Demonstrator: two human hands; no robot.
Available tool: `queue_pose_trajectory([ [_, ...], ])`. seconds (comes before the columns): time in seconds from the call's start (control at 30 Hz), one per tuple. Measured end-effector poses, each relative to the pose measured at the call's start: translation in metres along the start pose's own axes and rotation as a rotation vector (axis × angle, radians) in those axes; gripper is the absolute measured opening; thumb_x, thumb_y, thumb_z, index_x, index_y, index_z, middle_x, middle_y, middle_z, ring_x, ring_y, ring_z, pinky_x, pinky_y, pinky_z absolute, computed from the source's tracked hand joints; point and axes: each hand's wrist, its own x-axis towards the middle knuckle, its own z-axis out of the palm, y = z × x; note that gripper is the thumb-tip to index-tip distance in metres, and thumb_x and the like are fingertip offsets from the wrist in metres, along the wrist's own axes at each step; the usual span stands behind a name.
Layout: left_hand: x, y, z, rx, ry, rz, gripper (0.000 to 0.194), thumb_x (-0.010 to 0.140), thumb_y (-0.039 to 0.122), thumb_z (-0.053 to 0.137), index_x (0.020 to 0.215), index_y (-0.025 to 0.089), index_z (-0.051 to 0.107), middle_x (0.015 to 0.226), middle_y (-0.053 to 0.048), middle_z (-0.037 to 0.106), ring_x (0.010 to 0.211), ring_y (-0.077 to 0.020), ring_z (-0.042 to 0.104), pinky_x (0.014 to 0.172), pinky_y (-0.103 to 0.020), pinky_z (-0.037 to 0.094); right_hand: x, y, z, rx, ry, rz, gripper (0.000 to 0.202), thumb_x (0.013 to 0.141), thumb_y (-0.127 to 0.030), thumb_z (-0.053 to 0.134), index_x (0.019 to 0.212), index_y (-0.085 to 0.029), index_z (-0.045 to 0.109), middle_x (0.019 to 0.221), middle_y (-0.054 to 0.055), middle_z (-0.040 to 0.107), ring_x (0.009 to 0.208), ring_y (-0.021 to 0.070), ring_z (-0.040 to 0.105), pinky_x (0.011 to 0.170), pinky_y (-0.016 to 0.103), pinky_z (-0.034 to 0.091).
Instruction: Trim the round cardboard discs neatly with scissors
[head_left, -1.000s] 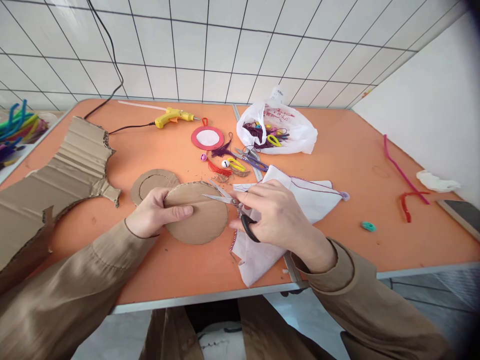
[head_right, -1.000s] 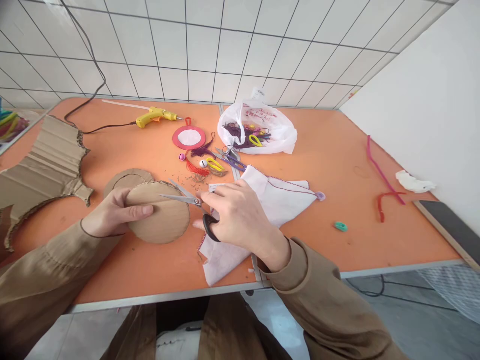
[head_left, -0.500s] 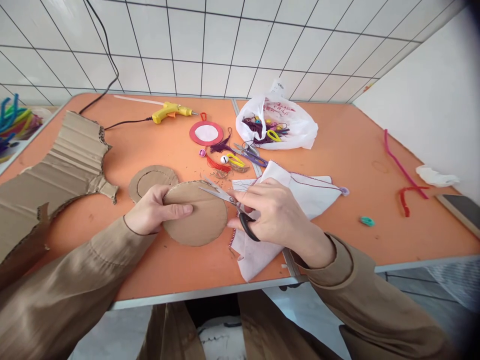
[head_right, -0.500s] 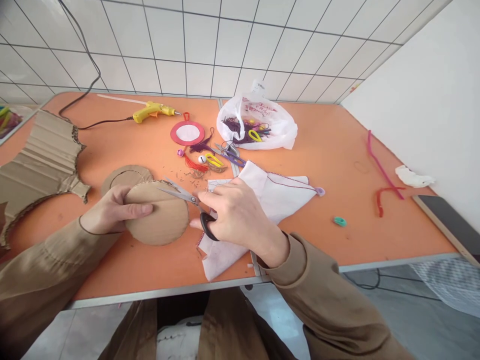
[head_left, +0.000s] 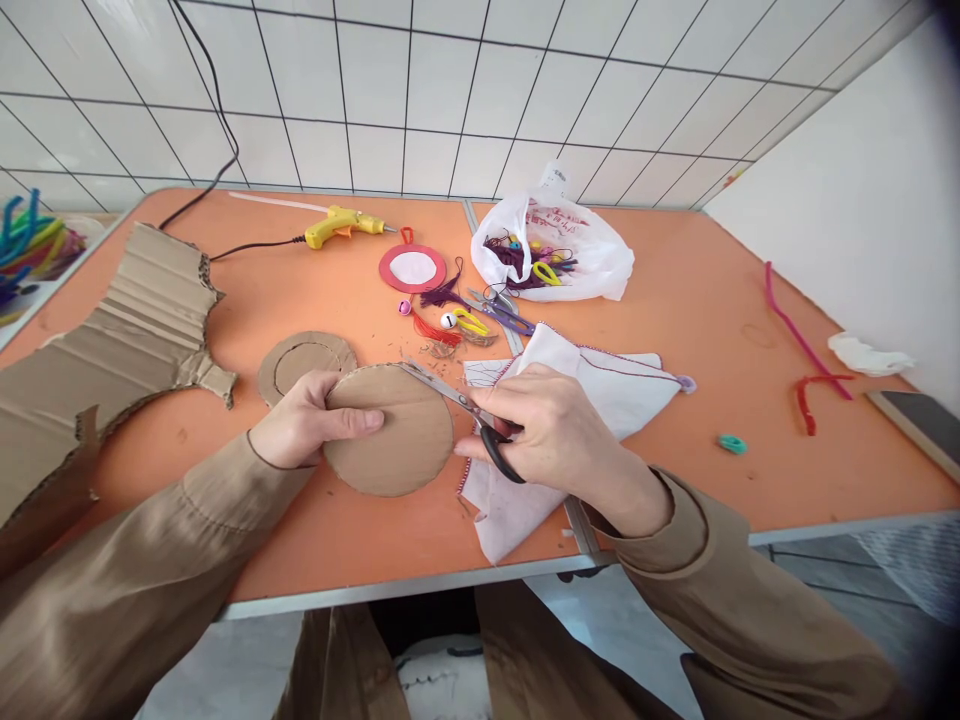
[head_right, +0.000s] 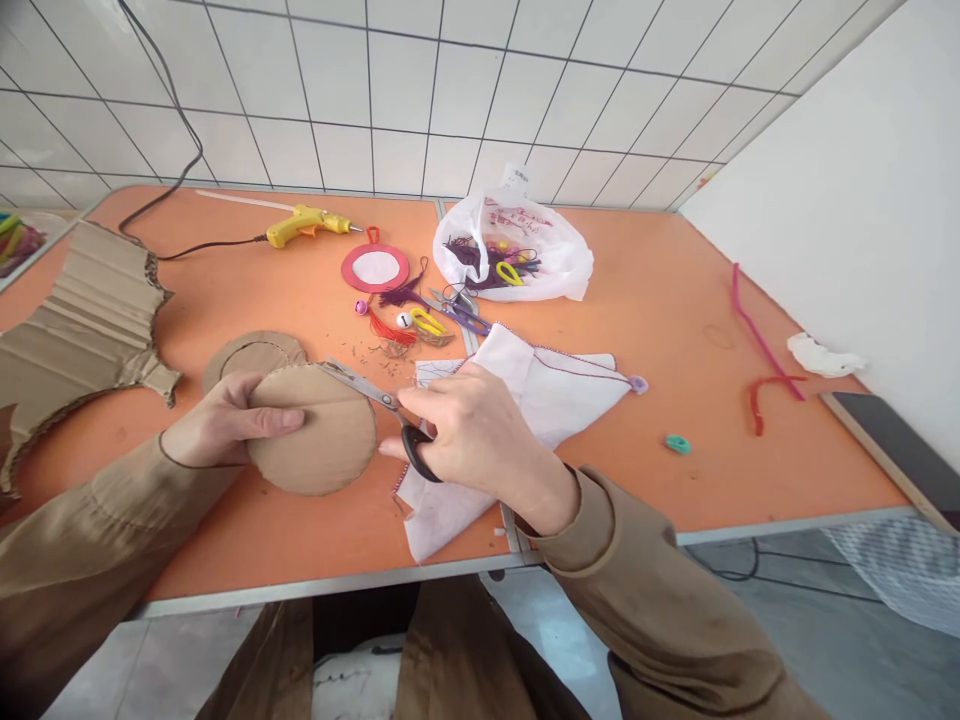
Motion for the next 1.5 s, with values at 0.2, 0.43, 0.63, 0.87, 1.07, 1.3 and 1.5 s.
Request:
queue_pose_trajectory([
  [0.2,-0.0026,0.0035,0.002,0.021,0.009,-0.016,0.019,0.062,0.022,0.086,0.079,0.017,0.081,0.073,-0.005,0.079,0.065,-0.0221,0.071,0.059,-0.029,0.056,-0.0007,0.0008,-0.0017,-0.025,0.011,-0.037,0.041,0.09,-0.042,0.063,0.062,-0.02,0.043,0.052,-0.006,0.039,0.053,0.0108,0.032,0.061,0.031,0.031],
  [0.43,-0.0031,0.0039,0.0028,0.013,0.028,-0.021,0.019,0.059,0.021,0.087,0.077,0.016,0.081,0.069,-0.004,0.078,0.061,-0.0199,0.07,0.056,-0.027,0.056,-0.0016,0.0002,-0.003,-0.007,0.018,-0.045,0.041,0.089,-0.039,0.064,0.061,-0.02,0.042,0.052,-0.006,0.038,0.052,0.0101,0.031,0.059,0.03,0.031],
  [0.63,-0.0037,0.0056,0.0021,0.017,0.04,-0.031,0.023,0.058,0.02,0.088,0.079,0.016,0.081,0.072,-0.005,0.079,0.063,-0.0221,0.072,0.058,-0.028,0.057,-0.0008,-0.0008,-0.0047,0.033,-0.032,-0.006,0.045,0.089,-0.036,0.065,0.06,-0.021,0.034,0.053,-0.007,0.033,0.053,0.0103,0.027,0.058,0.03,0.029],
  [0.87,-0.0034,0.0083,0.0037,0.015,0.054,-0.006,0.02,0.059,0.02,0.087,0.078,0.017,0.081,0.072,-0.005,0.078,0.063,-0.0228,0.072,0.058,-0.029,0.056,0.0037,-0.0001,-0.0056,0.156,-0.016,0.106,0.049,0.079,-0.04,0.073,0.059,-0.022,0.033,0.055,-0.006,0.033,0.054,0.0113,0.027,0.054,0.028,0.028],
  [1.07,-0.0026,0.0059,0.0042,0.012,0.046,-0.013,0.023,0.059,0.02,0.087,0.08,0.017,0.081,0.073,-0.005,0.079,0.063,-0.0217,0.071,0.058,-0.028,0.056,0.0026,0.0002,0.0004,0.064,-0.006,0.052,0.031,0.083,-0.044,0.068,0.069,-0.019,0.055,0.06,-0.002,0.05,0.059,0.0151,0.042,0.065,0.033,0.035],
  [1.3,-0.0044,0.0069,0.0056,0.013,0.029,0.021,0.022,0.06,0.022,0.087,0.081,0.017,0.081,0.074,-0.005,0.079,0.067,-0.0244,0.072,0.061,-0.032,0.057,0.0044,-0.0041,-0.0009,0.31,-0.035,0.138,0.028,0.081,-0.045,0.07,0.075,-0.018,0.062,0.062,-0.001,0.054,0.061,0.0157,0.048,0.061,0.031,0.04],
  [1.5,0.0035,-0.0016,-0.0001,0.038,-0.041,0.103,0.027,0.061,0.028,0.09,0.084,0.018,0.082,0.081,-0.006,0.081,0.073,-0.0244,0.073,0.071,-0.034,0.058,0.0052,-0.0065,-0.0025,0.623,0.054,0.296,0.042,0.08,-0.049,0.071,0.104,-0.015,0.068,0.073,0.001,0.063,0.067,0.0179,0.059,0.064,0.032,0.049],
])
